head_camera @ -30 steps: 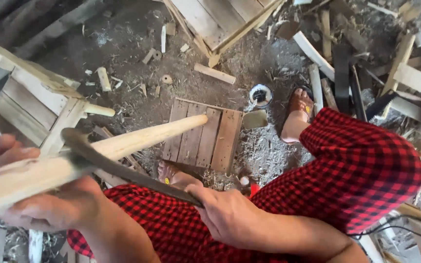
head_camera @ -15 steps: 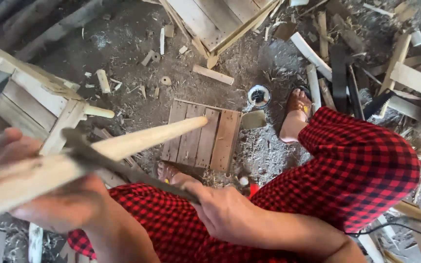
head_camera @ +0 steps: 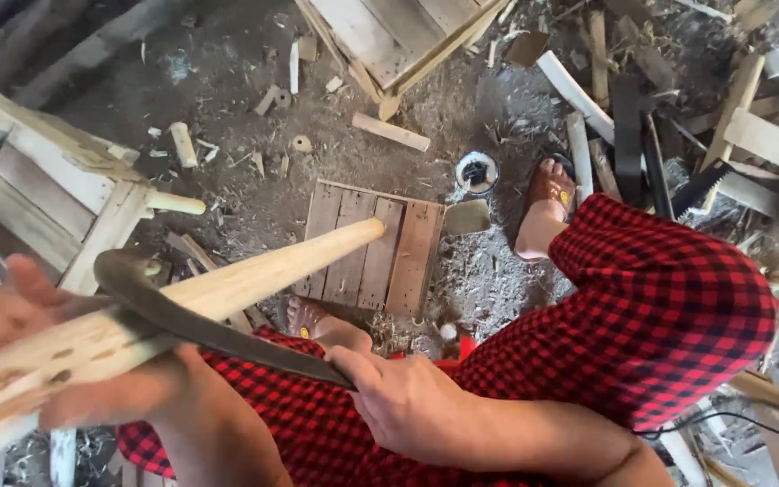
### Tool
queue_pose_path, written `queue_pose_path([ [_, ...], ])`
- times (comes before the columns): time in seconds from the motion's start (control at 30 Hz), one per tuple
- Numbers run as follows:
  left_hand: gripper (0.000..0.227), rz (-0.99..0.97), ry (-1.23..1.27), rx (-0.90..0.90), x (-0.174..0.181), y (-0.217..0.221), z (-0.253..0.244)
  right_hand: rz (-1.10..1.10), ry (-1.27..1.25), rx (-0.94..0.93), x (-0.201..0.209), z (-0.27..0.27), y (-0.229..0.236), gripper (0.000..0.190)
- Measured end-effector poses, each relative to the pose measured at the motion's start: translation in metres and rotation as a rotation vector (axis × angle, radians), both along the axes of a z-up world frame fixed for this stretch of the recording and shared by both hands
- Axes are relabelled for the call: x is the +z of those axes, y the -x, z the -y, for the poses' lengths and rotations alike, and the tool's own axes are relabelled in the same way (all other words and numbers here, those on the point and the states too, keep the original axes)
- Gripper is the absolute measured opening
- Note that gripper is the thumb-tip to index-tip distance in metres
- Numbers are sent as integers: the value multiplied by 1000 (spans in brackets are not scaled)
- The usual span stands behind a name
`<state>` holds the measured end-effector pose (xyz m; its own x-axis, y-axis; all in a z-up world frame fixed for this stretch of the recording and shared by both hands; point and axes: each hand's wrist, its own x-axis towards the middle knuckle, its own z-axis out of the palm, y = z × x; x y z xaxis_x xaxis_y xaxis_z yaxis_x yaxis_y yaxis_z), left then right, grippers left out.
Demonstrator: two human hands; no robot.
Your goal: Shaving a wooden pole with a billhook and smoothing it with sandpaper while sitting on a workshop floor.
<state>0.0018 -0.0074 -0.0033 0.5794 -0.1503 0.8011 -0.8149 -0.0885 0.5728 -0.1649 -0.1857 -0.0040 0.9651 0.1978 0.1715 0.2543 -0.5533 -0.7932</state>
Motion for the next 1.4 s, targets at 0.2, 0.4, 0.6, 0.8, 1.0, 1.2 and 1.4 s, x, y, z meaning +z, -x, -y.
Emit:
queue_pose_path([
  [0.2,64,60,68,-90,10,1,12,-481,-71,-225,-153,12,-24,32],
  [0.4,59,214,-84,134,25,-2,29,-615,-40,-200,-63,10,-23,19],
  [0.6,57,222,13,328,18,-2,27,-434,-221,-3,-43,11,-13,49],
  [0.8,52,139,56,285,12,-1,25,-651,44,-345,-196,18,-25,26],
  [1.0,48,74,-62,298,27,9,39,-364,173,58,-29,4,-5,37],
  [1.2,48,-151,202,68,1,15,19,146,726,255,-72,10,-13,20],
  [1.4,44,-112,281,59,-11,-7,-6,-895,12,-304,-160,21,-31,26],
])
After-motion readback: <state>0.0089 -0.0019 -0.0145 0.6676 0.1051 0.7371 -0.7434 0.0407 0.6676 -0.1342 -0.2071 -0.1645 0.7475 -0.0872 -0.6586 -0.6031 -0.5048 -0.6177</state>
